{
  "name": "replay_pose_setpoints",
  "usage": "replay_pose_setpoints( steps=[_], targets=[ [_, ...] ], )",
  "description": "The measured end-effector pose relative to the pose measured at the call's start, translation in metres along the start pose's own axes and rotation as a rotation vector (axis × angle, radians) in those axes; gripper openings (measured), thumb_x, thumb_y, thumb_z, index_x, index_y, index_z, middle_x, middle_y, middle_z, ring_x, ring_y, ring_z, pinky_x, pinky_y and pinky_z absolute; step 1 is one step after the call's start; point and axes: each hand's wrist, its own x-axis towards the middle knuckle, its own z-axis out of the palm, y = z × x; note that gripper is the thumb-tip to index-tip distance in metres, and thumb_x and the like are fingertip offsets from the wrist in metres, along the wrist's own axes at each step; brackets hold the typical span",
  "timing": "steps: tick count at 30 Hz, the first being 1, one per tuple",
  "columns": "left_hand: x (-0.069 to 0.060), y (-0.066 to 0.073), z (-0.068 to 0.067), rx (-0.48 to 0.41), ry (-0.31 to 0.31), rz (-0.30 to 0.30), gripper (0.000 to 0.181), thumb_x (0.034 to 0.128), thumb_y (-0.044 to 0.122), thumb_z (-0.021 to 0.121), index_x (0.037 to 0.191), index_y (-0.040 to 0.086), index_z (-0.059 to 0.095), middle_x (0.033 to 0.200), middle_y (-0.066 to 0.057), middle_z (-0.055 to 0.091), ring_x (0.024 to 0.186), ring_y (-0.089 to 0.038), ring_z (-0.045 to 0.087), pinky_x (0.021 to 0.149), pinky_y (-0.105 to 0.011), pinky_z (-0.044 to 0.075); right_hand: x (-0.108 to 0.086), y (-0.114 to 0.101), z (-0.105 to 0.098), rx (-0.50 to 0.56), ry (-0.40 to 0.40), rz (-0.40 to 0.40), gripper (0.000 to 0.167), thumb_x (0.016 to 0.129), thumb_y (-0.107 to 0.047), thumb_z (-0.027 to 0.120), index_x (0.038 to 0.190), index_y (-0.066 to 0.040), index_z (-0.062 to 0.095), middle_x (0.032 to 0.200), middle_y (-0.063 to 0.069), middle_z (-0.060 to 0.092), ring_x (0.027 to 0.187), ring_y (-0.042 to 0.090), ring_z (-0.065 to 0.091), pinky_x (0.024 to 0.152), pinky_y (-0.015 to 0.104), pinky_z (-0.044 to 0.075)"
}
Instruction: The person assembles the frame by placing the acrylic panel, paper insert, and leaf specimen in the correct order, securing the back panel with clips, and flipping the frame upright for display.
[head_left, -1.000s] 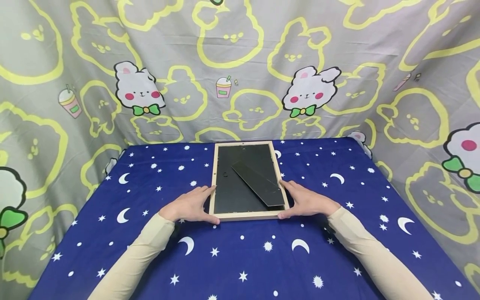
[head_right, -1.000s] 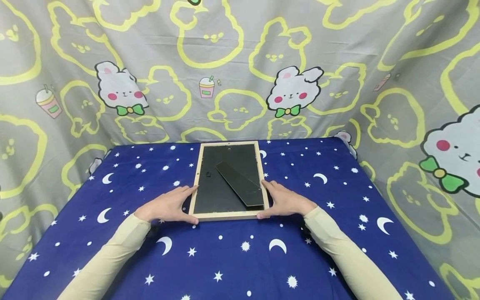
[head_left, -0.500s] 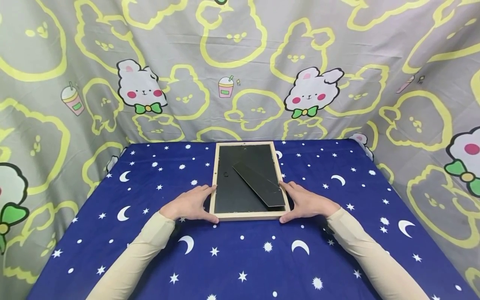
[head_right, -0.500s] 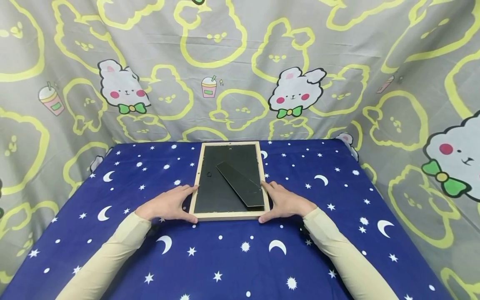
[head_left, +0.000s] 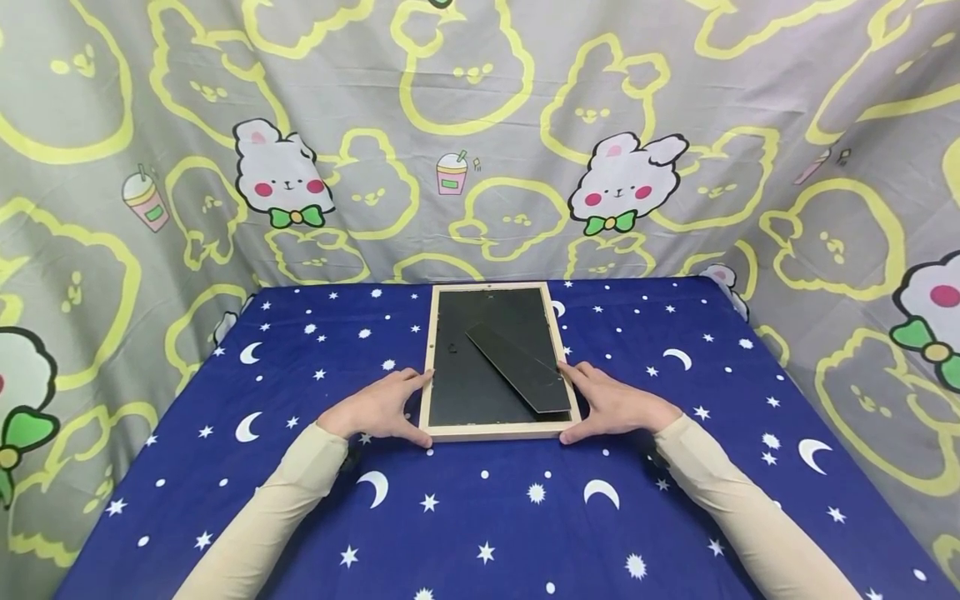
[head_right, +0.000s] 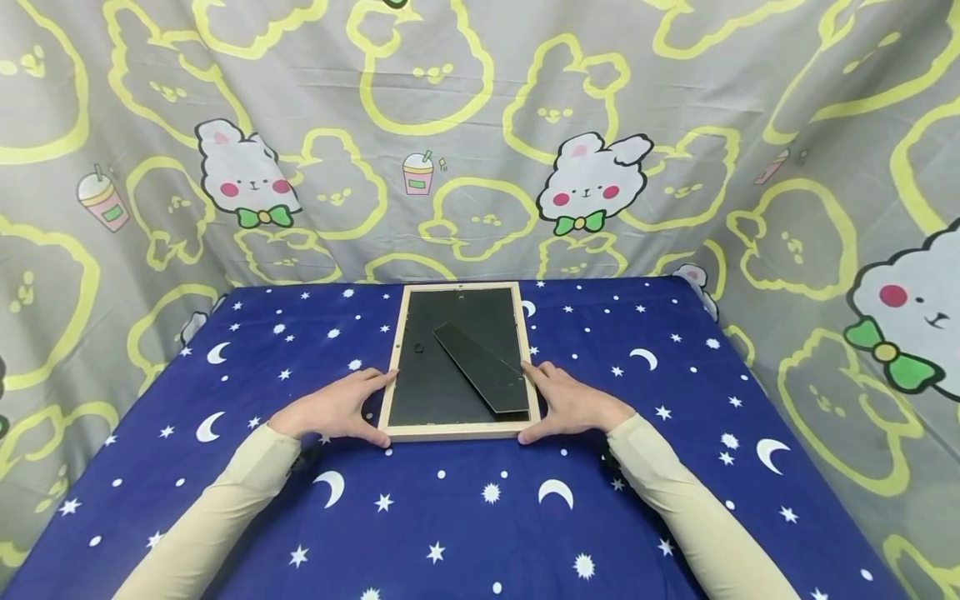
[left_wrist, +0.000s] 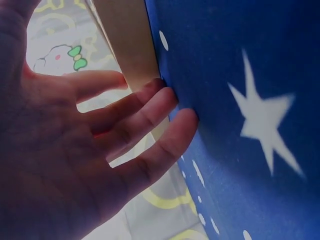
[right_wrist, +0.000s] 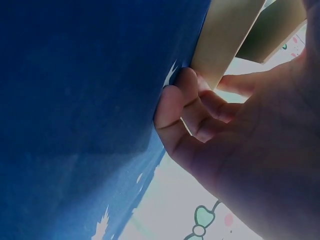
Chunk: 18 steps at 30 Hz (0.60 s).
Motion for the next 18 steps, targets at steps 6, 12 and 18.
replay_pose_setpoints(
  steps=[6,12,18],
  targets=[
    [0.0005,0.0007,0.0015,0.001,0.014,-0.014,0.114,0.072,0.059,0.087,0.159,0.006,0.035,0.142,-0.013,0.051,0.121,-0.027,0.053,0.104,-0.045,0.047,-0.0003,0.0003,-0.0022,0.013,-0.015,-0.013,0.122,0.074,-0.062,0.083,0.16,0.0,0.024,0.131,0.012,0.048,0.114,0.024,0.05,0.097,0.043,0.046],
    [-0.0001,0.0011,0.002,0.017,-0.005,-0.014,0.112,0.0745,0.058,0.085,0.16,0.007,0.033,0.143,-0.012,0.05,0.117,-0.024,0.053,0.1,-0.043,0.048,0.0,0.0012,-0.003,0.013,-0.041,-0.016,0.121,0.075,-0.059,0.084,0.161,0.001,0.023,0.128,0.012,0.048,0.11,0.023,0.05,0.093,0.04,0.045],
    [-0.0005,0.0033,-0.0008,0.029,-0.017,-0.015,0.112,0.0748,0.056,0.086,0.16,0.007,0.032,0.14,-0.011,0.051,0.112,-0.022,0.053,0.097,-0.04,0.049,0.0007,0.0005,-0.0046,-0.005,-0.056,-0.005,0.122,0.074,-0.058,0.084,0.161,0.001,0.023,0.121,0.01,0.048,0.103,0.021,0.048,0.089,0.037,0.044]
  ],
)
